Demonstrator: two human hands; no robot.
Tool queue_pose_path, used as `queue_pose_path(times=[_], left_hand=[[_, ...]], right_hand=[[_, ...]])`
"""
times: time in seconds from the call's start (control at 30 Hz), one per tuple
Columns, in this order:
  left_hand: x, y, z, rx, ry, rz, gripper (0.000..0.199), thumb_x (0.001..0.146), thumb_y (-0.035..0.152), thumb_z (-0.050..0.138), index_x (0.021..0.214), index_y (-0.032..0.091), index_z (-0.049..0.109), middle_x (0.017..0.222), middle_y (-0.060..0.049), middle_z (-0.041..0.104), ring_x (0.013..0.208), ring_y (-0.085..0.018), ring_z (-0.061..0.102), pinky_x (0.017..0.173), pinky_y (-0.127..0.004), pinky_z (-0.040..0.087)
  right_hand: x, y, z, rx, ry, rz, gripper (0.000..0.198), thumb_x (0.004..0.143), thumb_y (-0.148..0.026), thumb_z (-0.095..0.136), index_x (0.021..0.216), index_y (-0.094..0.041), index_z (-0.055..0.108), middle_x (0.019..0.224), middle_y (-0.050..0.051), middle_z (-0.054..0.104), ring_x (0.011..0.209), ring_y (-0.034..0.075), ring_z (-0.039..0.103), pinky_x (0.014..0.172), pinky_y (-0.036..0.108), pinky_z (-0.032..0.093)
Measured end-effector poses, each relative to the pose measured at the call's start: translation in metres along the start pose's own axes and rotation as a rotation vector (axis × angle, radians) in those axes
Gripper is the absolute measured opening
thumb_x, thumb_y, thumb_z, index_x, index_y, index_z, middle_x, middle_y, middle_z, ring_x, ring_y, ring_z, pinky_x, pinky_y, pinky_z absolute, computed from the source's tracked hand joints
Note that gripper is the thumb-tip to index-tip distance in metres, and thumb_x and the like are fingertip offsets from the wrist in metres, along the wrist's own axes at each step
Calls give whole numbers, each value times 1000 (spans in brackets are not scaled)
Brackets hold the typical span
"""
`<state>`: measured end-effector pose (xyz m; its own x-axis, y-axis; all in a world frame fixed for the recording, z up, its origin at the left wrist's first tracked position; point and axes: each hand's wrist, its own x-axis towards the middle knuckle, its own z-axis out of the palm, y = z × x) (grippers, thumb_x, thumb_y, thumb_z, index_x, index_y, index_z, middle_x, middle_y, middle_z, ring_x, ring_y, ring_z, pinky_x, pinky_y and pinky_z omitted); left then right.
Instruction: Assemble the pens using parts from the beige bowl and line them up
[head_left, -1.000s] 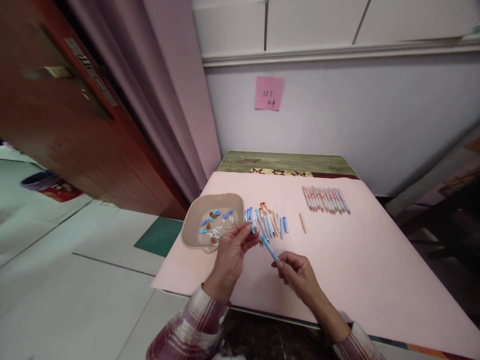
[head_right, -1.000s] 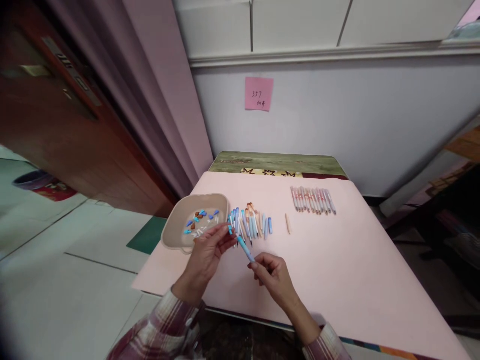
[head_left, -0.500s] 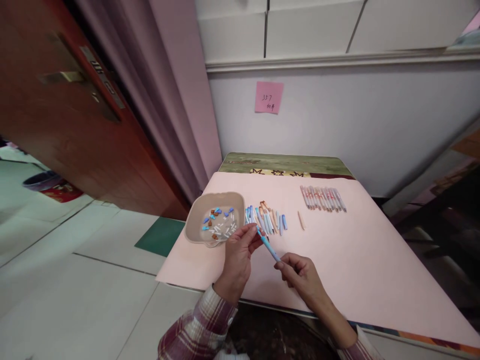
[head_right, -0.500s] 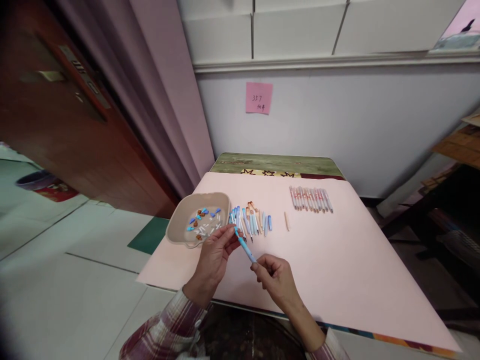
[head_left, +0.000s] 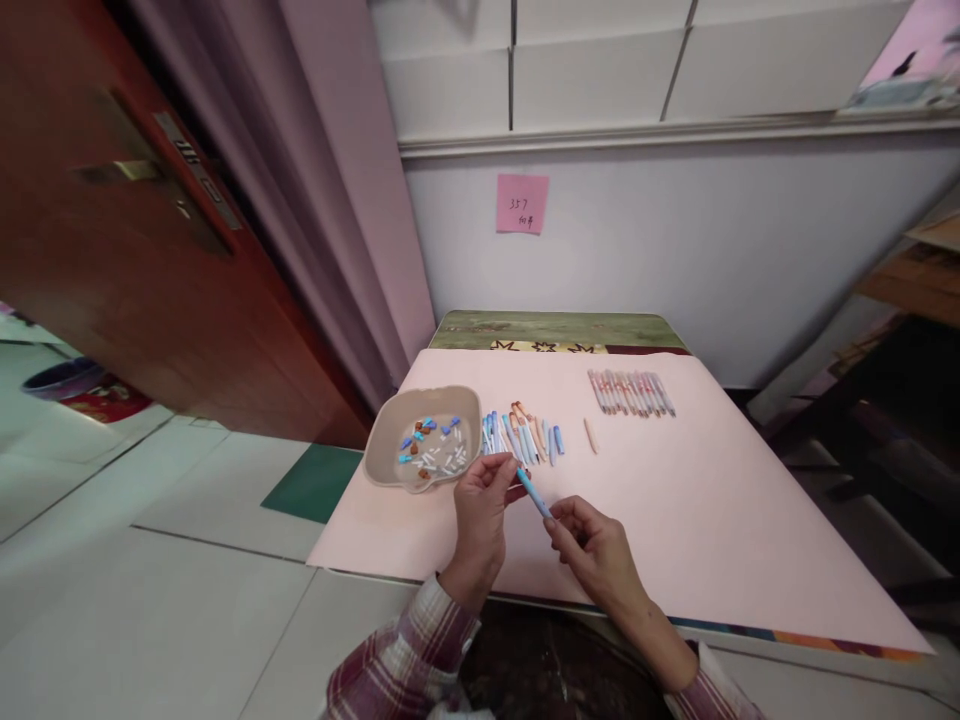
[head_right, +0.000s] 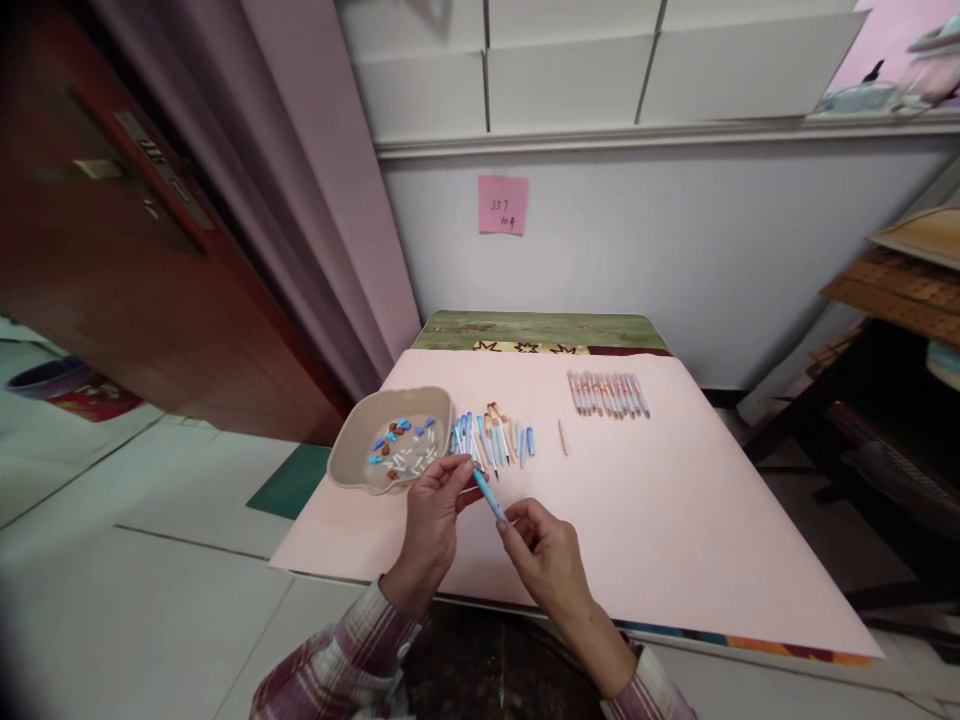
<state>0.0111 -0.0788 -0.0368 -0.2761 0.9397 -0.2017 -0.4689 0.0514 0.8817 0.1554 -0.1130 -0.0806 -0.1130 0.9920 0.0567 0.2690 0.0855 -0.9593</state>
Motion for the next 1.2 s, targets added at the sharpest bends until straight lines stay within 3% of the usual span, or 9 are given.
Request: queue_pose_path(times=[0.2,0.37,0.57,0.63,0.73,0.83,0.93,1.03,1.2], left_hand=[[-2,-3,0,67,-20,46,30,67,35,78,85,15,64,76,-3,68,70,-15,65,64,-29,57],[-3,-7,-1,106,-12,79,41,84,53,57,91,13,64,81,-9,71,73,-19,69,65,-32,57],[3,-12,-7,170,-59,115,55,89,59,46,113,11,58,92,-14,72,78,-22,70,69,-35,57],[7,-19,-14,234,-86,119,54,88,59,45,108,11,60,91,-14,72,74,-20,70,67,-34,57],[13,-35,-28,350,-120,127,50,88,58,47,98,11,63,86,-12,71,64,-15,65,58,-28,53],[18,-52,-40,411,-116,107,48,87,57,48,94,12,63,80,-8,68,57,-12,58,48,-22,45],[20,-62,-44,418,-141,87,46,87,57,50,93,12,63,75,-6,66,55,-10,53,47,-20,41],[21,-63,-43,428,-164,76,47,87,57,50,92,12,64,75,-6,65,57,-10,52,48,-20,40],[22,-60,-43,452,-160,74,48,86,58,50,93,12,64,76,-7,66,57,-10,51,48,-21,41]], right_hand=[[-2,-3,-7,-182,101,-81,23,86,-41,61,79,-21,67,66,3,64,56,15,55,52,25,41],[-1,-6,-9,-172,135,-109,19,85,-37,62,82,-21,73,73,5,67,60,17,57,58,27,45],[0,1,-17,-168,199,-119,25,87,-41,59,86,-20,74,75,5,69,62,17,59,58,26,46],[5,9,-36,-201,283,-92,28,86,-44,59,87,-21,74,79,5,71,65,17,61,60,26,46],[15,26,-82,-309,498,4,36,82,-53,60,86,-20,75,80,6,73,67,20,63,61,28,46],[27,43,-136,-563,661,248,37,79,-57,59,85,-24,76,74,4,72,65,22,63,55,28,40],[39,56,-175,-724,674,437,39,79,-58,56,90,-27,77,76,5,72,71,25,63,54,29,36],[49,65,-190,-783,628,531,39,79,-57,53,93,-29,77,83,7,74,78,28,63,56,31,35],[64,74,-189,-838,577,589,41,80,-55,49,95,-30,77,91,10,74,82,29,63,58,33,35]])
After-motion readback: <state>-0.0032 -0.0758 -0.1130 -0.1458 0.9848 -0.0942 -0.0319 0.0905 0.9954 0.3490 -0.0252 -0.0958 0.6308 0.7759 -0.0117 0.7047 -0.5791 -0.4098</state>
